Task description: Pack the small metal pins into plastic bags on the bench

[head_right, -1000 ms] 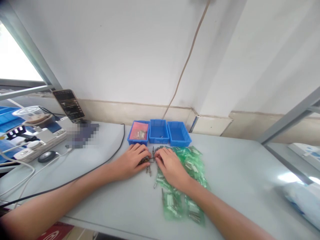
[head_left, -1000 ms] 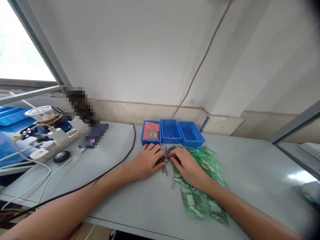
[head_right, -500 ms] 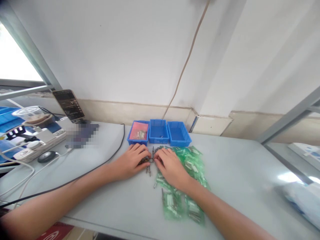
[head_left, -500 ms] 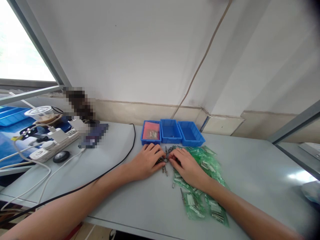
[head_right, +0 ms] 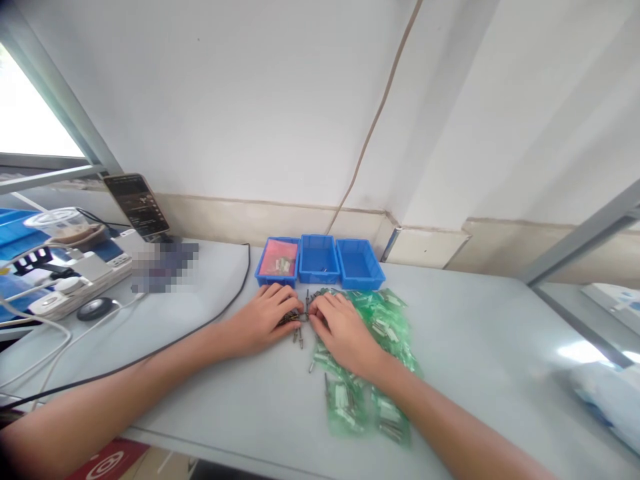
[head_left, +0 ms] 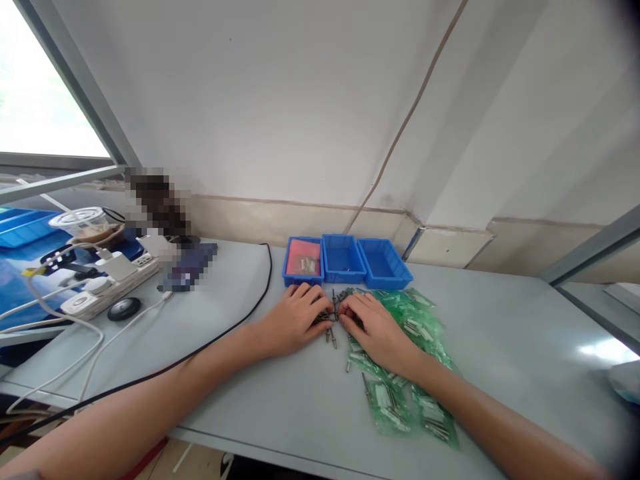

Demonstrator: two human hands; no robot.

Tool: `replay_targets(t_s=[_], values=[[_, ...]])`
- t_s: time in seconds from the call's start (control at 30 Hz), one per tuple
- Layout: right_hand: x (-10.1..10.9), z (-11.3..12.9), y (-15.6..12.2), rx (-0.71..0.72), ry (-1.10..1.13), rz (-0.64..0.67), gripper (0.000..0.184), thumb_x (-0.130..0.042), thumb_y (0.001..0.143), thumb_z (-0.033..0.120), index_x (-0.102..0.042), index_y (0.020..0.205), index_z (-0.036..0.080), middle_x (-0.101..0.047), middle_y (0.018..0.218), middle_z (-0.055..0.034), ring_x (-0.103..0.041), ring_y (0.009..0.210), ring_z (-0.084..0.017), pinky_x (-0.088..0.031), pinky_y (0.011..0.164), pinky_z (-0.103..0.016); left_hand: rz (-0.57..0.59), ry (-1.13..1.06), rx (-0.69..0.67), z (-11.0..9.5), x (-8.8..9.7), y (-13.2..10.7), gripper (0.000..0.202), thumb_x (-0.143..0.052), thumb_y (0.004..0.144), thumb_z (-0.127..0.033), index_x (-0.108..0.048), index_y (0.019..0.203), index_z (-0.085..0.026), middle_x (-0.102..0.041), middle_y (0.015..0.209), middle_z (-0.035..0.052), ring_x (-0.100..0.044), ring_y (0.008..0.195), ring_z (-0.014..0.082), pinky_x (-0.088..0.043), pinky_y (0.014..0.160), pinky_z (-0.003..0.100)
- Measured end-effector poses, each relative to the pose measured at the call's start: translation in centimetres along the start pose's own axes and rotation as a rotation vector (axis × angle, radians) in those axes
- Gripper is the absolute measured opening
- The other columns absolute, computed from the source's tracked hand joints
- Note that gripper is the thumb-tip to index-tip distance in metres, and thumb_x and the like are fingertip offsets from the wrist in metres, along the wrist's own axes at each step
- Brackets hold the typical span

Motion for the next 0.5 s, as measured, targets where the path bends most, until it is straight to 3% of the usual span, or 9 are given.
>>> replay_targets(t_s=[0.5], values=[[0.01, -0.09, -0.03, 0.021, -0.001, -0.022, 0.014, -0.055, 0.107, 0.016, -0.058, 0.096, 0.024, -0.067, 0.097, -0.0030, -0.059, 0.093, -0.024, -0.047, 0.087, -0.039, 0.010, -0.007, 0.004, 0.07, -0.10, 0.06, 0.025, -0.052, 0.110, -0.044, -0.061, 0.120, -0.022, -0.061, 0.121, 0.0077, -0.053, 0.109, 0.0268, -0.042, 0.099, 0.042]])
Point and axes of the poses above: each hand's wrist, its own y-axis towards the middle knuckle, its own x-axis out of the back of the hand, z = x × y, the point moved 7 cm from there along y, towards the middle knuckle
